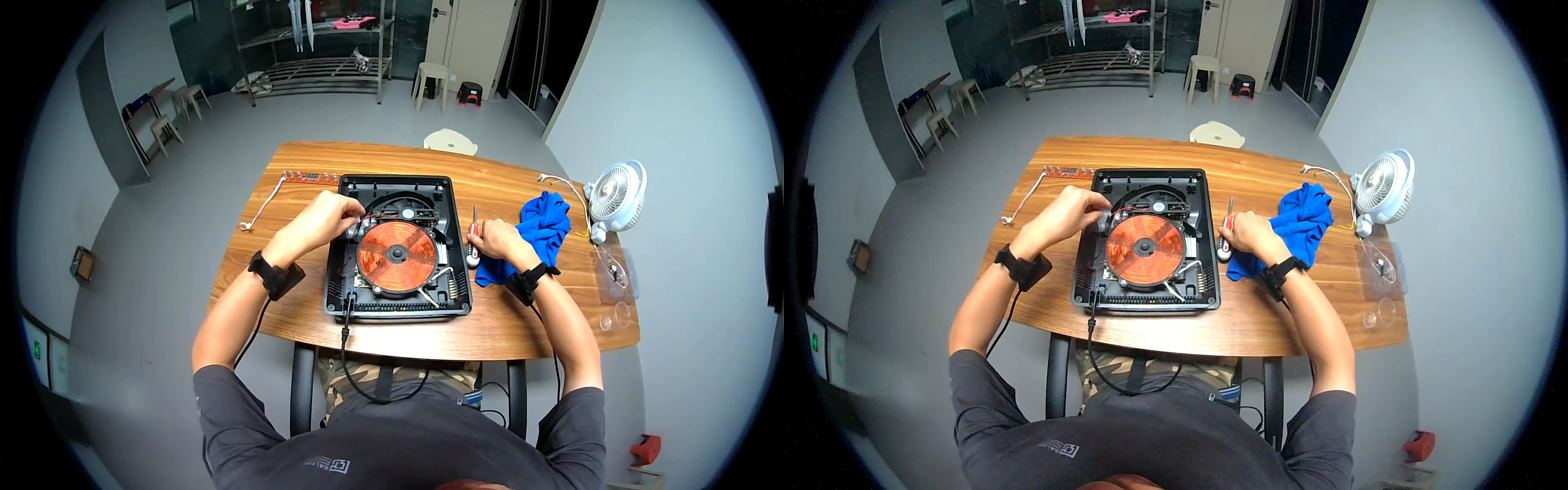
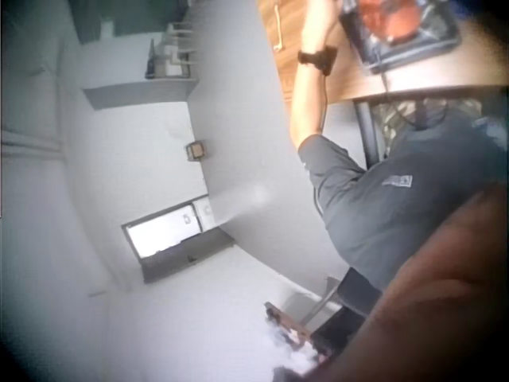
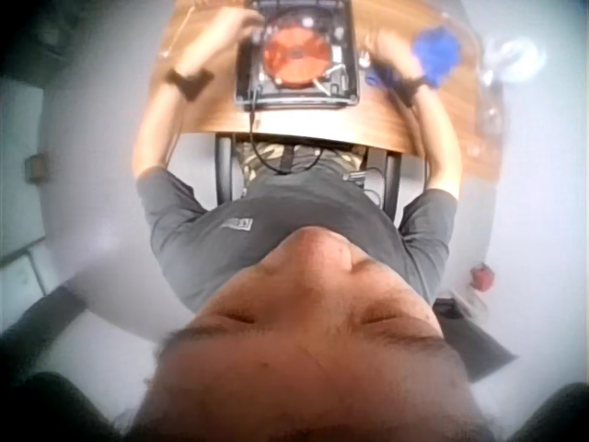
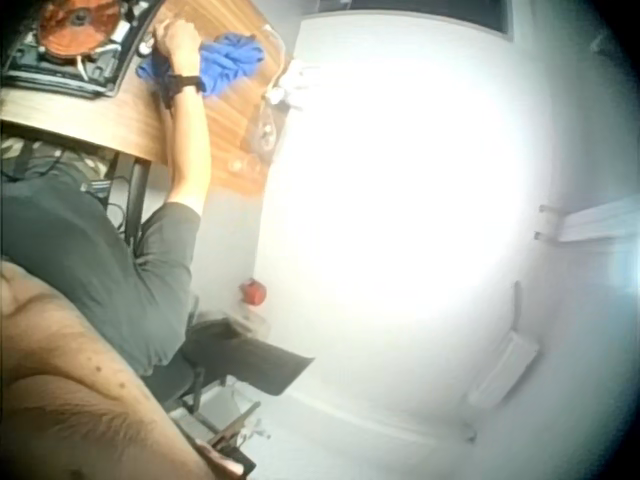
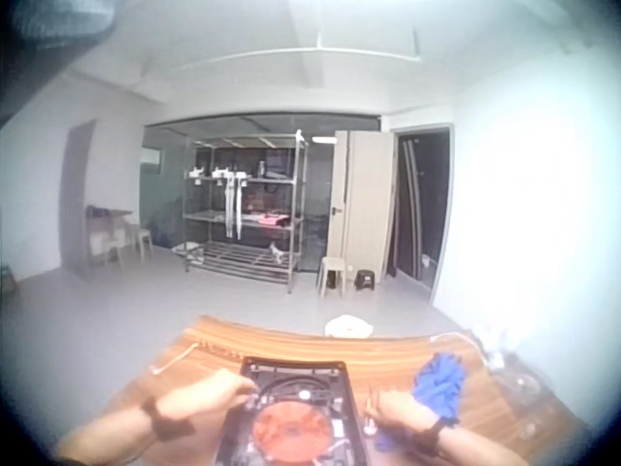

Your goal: The person wipes the interior of a disassembled electronic device with a blue cloth, then uses a screwdriver to tighten screws on the internal components and a circuit board. The device is flipped over to access the bottom, where additional screws are tightened.

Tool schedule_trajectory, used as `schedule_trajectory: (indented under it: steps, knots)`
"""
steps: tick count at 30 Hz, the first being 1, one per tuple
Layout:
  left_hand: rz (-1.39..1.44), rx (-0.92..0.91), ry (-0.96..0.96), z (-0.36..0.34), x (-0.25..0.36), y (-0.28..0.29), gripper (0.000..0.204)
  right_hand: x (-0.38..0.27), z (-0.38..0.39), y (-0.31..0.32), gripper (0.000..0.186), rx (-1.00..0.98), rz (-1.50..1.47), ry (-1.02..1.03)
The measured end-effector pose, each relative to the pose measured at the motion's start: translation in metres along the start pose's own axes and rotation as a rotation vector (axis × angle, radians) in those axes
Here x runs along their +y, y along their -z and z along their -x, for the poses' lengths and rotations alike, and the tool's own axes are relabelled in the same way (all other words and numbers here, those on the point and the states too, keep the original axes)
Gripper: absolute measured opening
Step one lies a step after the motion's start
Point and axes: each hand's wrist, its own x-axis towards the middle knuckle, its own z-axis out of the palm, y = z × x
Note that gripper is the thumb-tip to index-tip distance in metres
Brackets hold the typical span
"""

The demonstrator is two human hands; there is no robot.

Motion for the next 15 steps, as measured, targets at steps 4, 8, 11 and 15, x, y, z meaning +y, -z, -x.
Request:
schedule_trajectory:
  steps: [4,8,11,15]
  knots:
    - [-0.051,0.011,-0.008,0.003,0.011,-0.002,0.011,-0.005,-0.002,0.006,0.057,-0.205,-0.138,0.002]
    - [-0.130,0.014,-0.091,0.000,0.009,-0.001,0.012,0.000,-0.008,-0.012,0.054,-0.215,-0.208,0.056]
    - [-0.081,0.029,-0.064,0.001,0.008,-0.003,0.012,-0.006,-0.008,-0.013,0.048,-0.238,-0.306,-0.007]
    - [0.083,0.067,0.022,0.003,0.011,-0.003,0.010,-0.010,0.001,0.000,0.041,-0.225,-0.488,-0.088]
